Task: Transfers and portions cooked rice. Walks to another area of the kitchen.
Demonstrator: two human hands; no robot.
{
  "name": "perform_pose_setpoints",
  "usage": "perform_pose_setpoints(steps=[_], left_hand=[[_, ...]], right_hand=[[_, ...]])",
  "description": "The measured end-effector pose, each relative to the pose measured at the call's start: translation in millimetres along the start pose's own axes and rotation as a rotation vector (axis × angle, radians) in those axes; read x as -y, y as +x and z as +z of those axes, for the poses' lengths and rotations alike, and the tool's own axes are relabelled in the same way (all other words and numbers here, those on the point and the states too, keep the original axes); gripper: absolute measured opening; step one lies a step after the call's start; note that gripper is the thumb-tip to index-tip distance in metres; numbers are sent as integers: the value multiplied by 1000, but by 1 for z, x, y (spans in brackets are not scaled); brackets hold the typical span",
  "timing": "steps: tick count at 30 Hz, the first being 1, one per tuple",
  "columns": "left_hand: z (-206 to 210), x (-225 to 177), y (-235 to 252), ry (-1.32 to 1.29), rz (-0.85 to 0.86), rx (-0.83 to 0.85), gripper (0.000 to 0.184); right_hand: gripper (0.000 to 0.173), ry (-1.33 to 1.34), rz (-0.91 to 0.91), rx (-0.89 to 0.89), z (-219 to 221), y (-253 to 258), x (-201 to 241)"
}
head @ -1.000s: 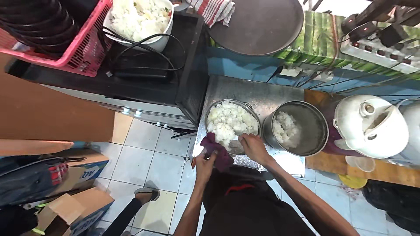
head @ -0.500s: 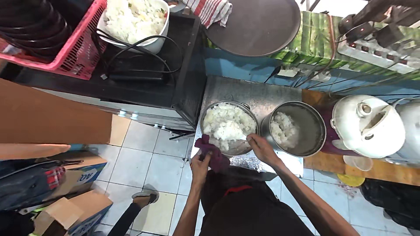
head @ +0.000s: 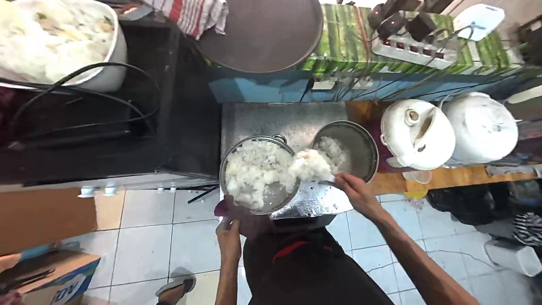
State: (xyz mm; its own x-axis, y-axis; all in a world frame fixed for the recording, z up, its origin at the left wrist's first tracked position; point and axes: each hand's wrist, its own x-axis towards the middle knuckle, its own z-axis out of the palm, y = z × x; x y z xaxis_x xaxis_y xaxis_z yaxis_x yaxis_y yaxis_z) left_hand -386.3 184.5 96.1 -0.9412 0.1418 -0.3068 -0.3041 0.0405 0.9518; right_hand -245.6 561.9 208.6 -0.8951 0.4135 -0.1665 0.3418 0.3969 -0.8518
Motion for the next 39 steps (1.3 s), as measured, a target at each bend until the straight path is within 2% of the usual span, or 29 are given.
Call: perform_pose_setpoints(steps=[2,5,8,10,14,20,24,27,29,34,37,39], left_hand=[[-2,4,0,5,-37,-12,13],[-4,7,2,11,-70,-14,13],[-6,11,4,11,-74,-3,14],[-8,12,4,31,-84,-6,14],[-5,14,2,35,-76,-4,14],[-4,22,0,30,-128,-30,12],[1,25,-1,-37,-148,-72,17],[10,25,-4,-155,-202,-142,27],[15,29,-6,-216,-240,-187,20],[20,31,-7,-276,-292,-150,27],[14,35,-6,-269,-305,-121,26],[12,36,-2,-268,-305,-109,27]], right_hand=[[34,-151,32,-82,-34,-7,-2],[38,-630,34,-216,-60,-1,-10],[31,-915,103,-164,-68,16,-32],[26,-932,137,-120,-80,24,-38],[25,-992,92,-90,-95,20,-14],[29,-1041,310,153,-55,45,-8],[20,-992,341,123,-64,73,-15],[16,-1011,312,24,-85,72,21],[16,-1038,304,-44,-91,67,30],[23,-1046,499,54,-79,75,-17],[22,-1045,462,37,-98,61,15],[24,-1024,433,125,-88,53,24]])
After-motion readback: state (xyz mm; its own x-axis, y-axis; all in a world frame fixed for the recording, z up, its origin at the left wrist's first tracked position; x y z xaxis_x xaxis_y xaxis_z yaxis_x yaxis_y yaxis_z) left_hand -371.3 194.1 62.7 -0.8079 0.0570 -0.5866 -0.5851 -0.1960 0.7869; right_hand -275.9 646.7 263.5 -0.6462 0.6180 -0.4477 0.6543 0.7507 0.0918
